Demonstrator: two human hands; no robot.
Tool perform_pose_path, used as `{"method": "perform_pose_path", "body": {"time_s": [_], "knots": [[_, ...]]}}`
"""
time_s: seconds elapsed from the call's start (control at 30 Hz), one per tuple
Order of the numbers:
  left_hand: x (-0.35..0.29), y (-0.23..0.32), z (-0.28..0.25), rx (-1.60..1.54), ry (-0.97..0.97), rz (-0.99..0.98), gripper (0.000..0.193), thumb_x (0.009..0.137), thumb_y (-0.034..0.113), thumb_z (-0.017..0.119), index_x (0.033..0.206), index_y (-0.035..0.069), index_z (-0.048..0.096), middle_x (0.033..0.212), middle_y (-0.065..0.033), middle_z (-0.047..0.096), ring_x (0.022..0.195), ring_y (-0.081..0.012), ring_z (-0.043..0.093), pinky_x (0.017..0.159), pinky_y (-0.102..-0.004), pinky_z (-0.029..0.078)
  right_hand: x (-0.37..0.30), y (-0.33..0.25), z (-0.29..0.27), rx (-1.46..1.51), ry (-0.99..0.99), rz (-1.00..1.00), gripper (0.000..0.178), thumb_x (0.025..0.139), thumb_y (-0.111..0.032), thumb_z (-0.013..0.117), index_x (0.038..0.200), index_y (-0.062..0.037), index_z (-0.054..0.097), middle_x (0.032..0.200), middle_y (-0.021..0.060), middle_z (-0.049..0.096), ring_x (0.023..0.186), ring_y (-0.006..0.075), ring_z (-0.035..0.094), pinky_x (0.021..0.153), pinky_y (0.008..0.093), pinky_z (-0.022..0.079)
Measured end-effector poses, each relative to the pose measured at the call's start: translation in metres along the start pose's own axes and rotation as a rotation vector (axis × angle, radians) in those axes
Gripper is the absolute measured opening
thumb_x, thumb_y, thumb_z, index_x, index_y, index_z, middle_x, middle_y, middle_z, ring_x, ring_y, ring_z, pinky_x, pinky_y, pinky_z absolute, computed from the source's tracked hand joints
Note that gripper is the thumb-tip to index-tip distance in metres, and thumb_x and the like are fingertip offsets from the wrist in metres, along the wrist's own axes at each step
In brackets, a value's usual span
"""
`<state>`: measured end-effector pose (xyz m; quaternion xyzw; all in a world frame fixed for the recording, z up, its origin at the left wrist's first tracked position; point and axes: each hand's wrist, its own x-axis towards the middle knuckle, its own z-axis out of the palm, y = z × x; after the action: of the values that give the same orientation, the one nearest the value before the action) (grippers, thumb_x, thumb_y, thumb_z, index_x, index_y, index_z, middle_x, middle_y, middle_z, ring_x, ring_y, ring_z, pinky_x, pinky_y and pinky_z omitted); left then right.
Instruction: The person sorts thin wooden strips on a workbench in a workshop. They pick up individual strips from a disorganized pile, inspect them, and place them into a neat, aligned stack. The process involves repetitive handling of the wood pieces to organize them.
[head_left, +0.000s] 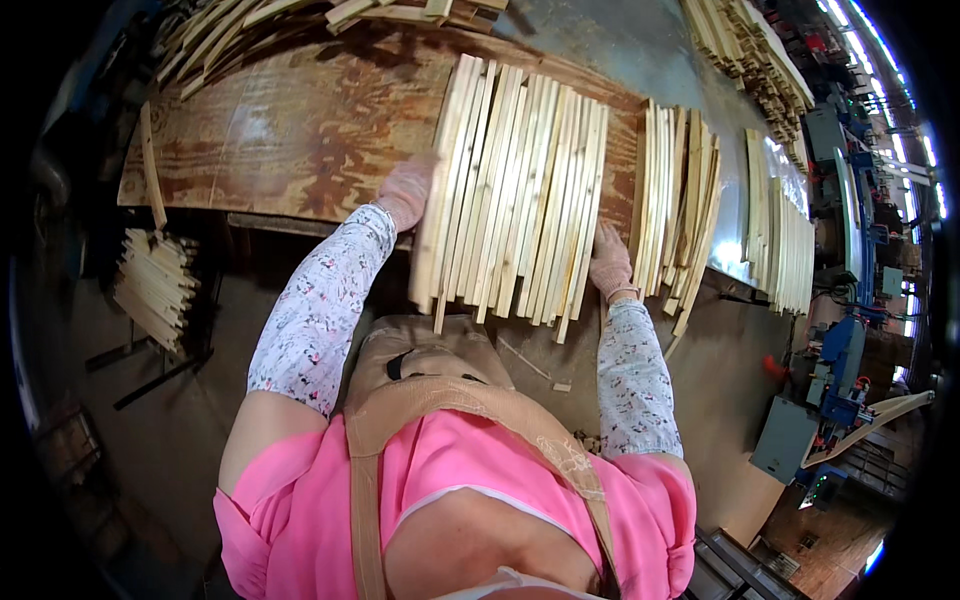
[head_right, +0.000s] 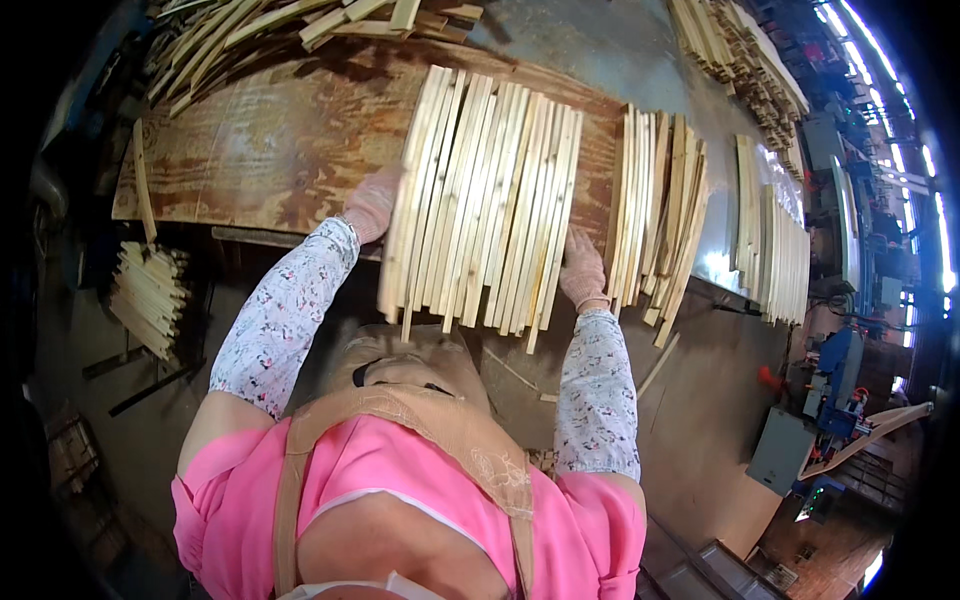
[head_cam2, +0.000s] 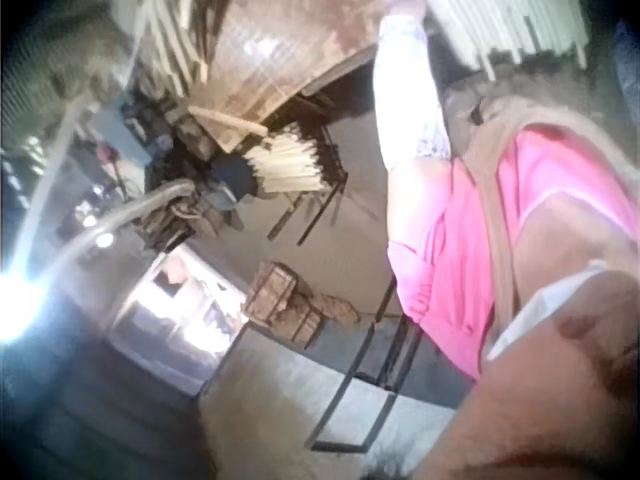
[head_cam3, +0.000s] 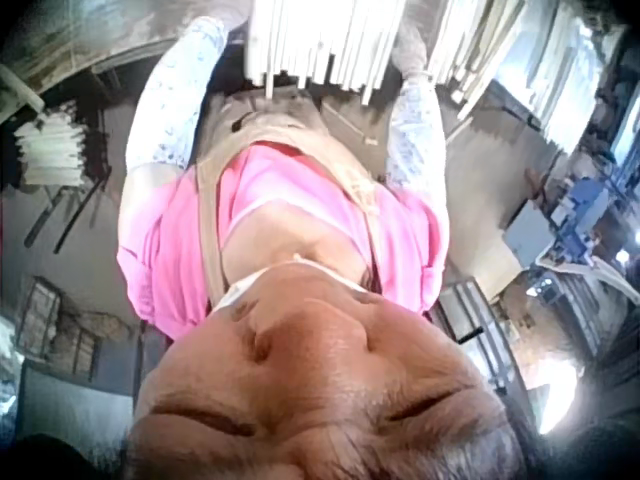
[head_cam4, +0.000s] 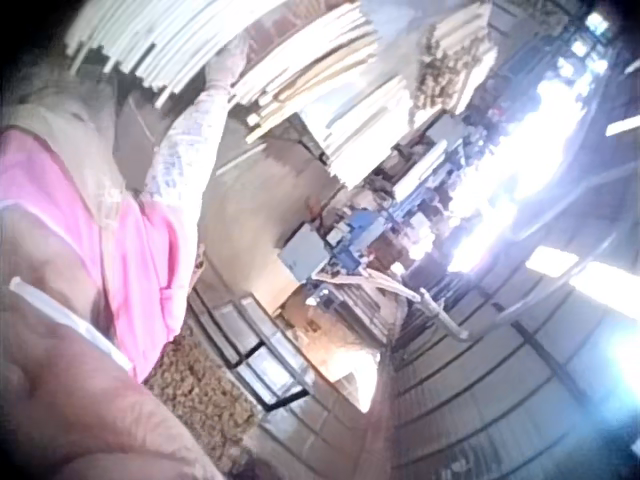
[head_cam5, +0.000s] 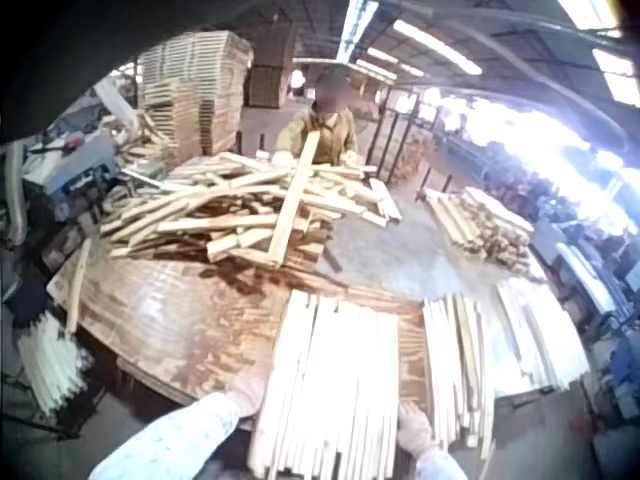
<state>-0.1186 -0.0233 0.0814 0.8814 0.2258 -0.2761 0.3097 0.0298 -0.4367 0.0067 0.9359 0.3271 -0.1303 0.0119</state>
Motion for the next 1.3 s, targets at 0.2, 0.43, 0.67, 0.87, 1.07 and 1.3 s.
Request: {"method": "perform_pose_path", "body": {"time_s": [0.2,0.43,0.67,0.87,1.07,1.3], "knots": [[-0.012,-0.057,0.06,-0.081,0.289,0.246,0.061,0.099,0.015,0.057,0.159,0.008,0.047,0.151,-0.02,0.061,0.14,-0.0366,0.058,0.118,-0.0406,0.044,-0.015,-0.013,-0.006,0.795,0.274,0.269,0.04,0.105,-0.02,0.057,0.142,-0.0085,0.067,0.134,0.0161,0.074,0.128,0.0314,0.067,0.109,0.0342,0.049],[0.014,-0.057,0.092,-0.583,0.355,0.255,0.065,0.094,0.019,0.063,0.156,0.005,0.051,0.155,-0.0215,0.059,0.143,-0.034,0.056,0.121,-0.036,0.04,0.023,-0.048,-0.002,1.053,0.178,0.512,0.048,0.102,-0.031,0.059,0.138,-0.0006,0.067,0.129,0.0189,0.075,0.121,0.0287,0.069,0.106,0.036,0.048],[0.035,-0.064,0.071,-0.943,0.31,0.189,0.071,0.097,0.017,0.068,0.162,0.006,0.043,0.146,-0.0158,0.064,0.128,-0.0245,0.064,0.113,-0.0338,0.047,0.075,-0.017,-0.012,1.038,0.067,0.407,0.053,0.102,-0.037,0.061,0.139,0.0007,0.066,0.132,0.0201,0.074,0.126,0.0306,0.068,0.108,0.0382,0.048],[0.034,-0.056,0.073,-1.107,0.315,0.155,0.064,0.097,0.015,0.066,0.156,-0.001,0.048,0.14,-0.0104,0.064,0.124,-0.0194,0.062,0.111,-0.0325,0.047,0.131,0.01,-0.033,1.14,-0.043,0.28,0.054,0.103,-0.039,0.063,0.143,-0.0023,0.065,0.138,0.0198,0.072,0.129,0.034,0.067,0.109,0.0377,0.048],[0.04,-0.066,0.07,-1.048,0.35,0.046,0.07,0.097,0.022,0.068,0.157,-0.006,0.046,0.141,-0.0115,0.064,0.122,-0.0186,0.062,0.11,-0.0317,0.047,0.159,0.018,-0.058,0.821,-0.114,0.313,0.075,0.092,-0.056,0.07,0.158,-0.0254,0.053,0.141,0.0184,0.07,0.133,0.0368,0.064,0.113,0.0433,0.047],[0.037,-0.045,0.057,-1.067,0.389,0.064,0.067,0.098,0.025,0.063,0.154,-0.009,0.048,0.143,-0.0146,0.063,0.129,-0.0219,0.059,0.113,-0.0324,0.043,0.276,0.025,-0.119,0.197,0.267,-0.012,0.055,0.095,-0.042,0.064,0.145,-0.0187,0.064,0.142,0.0135,0.065,0.136,0.0357,0.055,0.108,0.051,0.048]]}}
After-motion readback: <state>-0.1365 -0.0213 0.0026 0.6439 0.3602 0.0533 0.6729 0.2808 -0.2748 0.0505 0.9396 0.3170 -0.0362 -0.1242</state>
